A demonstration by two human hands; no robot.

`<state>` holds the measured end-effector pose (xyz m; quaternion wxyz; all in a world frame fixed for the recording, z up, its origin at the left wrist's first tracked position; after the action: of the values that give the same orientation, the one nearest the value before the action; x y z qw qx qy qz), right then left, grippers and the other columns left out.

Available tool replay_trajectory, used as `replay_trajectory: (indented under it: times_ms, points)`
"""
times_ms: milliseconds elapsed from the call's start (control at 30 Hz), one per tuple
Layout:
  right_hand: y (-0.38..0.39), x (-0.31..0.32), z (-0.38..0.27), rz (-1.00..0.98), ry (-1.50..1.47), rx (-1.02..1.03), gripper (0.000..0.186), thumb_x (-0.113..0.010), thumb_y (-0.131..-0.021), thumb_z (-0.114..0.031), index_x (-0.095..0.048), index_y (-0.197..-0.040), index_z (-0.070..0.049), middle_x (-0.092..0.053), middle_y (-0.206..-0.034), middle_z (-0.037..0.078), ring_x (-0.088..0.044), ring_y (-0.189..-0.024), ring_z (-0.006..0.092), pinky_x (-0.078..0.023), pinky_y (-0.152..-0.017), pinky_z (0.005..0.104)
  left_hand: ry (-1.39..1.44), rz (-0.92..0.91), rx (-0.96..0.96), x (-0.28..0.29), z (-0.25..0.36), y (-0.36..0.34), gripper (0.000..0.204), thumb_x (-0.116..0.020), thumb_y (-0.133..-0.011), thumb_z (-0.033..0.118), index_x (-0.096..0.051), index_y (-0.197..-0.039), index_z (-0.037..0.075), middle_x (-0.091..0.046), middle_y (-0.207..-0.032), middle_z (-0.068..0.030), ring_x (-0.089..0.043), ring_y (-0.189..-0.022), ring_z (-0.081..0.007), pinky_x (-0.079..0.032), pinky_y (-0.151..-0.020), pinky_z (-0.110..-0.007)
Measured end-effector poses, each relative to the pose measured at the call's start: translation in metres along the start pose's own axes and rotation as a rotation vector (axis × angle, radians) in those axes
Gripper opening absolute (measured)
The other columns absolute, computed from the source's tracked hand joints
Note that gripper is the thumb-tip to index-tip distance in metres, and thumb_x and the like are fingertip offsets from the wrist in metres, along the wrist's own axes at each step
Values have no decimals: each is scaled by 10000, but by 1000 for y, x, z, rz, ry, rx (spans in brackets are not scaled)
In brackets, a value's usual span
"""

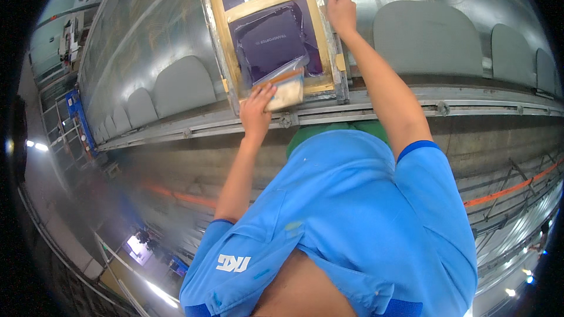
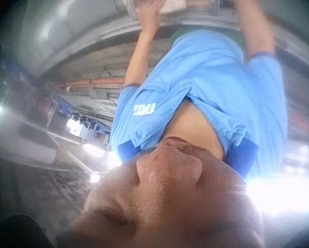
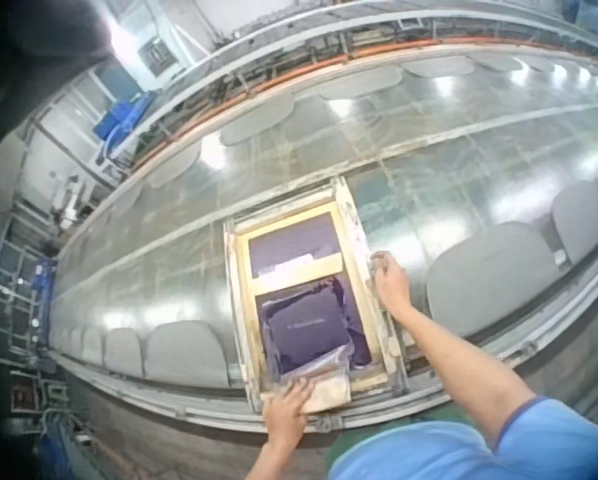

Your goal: The person uses a squeegee to spread purple ink across a screen printing frame. They repeatedly pull the squeegee from top to bottom to coat the mesh evenly. The person briefly moves the frame to a side station to add more ink from a bottle before returning to the main table to continue the process.

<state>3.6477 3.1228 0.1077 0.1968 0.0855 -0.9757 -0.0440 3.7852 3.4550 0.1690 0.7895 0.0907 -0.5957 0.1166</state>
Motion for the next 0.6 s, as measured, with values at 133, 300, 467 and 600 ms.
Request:
replay_trajectory:
  times_ms: [133, 300, 467, 600]
  points:
    - [-6, -5, 2, 16, 21, 8, 243, -536, -981, -307, -665, -1128, -162, -677, -726, 173, -675, -736, 357, -504, -703, 450, -92, 34, -82, -3, 10, 1, 673, -625, -681, -95, -679, -1254, 252, -655, -1315, 44, -602, -1214, -213, -453, -847, -368]
    - [-11, -8, 8, 30, 56, -27, 229, -545, -968, -304, -669, -1107, -170, -670, -718, 179, -663, -734, 374, -500, -712, 456, 9, 25, 19, 14, -26, -116, 427, -643, -792, 11, -743, -1115, 271, -734, -1087, -17, -691, -967, -252, -534, -794, -399]
    - [-12, -6, 9, 23, 9, -9, 219, -546, -966, -297, -677, -1090, -171, -655, -686, 178, -660, -691, 353, -500, -701, 446, 9, -163, 171, 21, -63, -215, 475, -725, -760, 106, -726, -1170, 344, -741, -985, -75, -704, -898, -302, -552, -793, -412]
    - [-12, -4, 3, 41, -23, 37, 247, -555, -990, -332, -678, -1124, -164, -589, -629, 123, -562, -577, 234, -449, -610, 387, 4, 124, 5, 13, -32, -168, 473, -586, -767, -41, -752, -1092, 260, -728, -1121, -20, -685, -1005, -248, -518, -827, -383]
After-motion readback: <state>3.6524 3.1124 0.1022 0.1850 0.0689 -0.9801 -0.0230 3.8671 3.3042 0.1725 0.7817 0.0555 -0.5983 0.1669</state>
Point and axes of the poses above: each hand's wrist, its own y-axis away from the middle knuckle, its own x-axis out of the back of the hand, z = x × y, the point moved 7 cm from there along -y, towards the middle knuckle
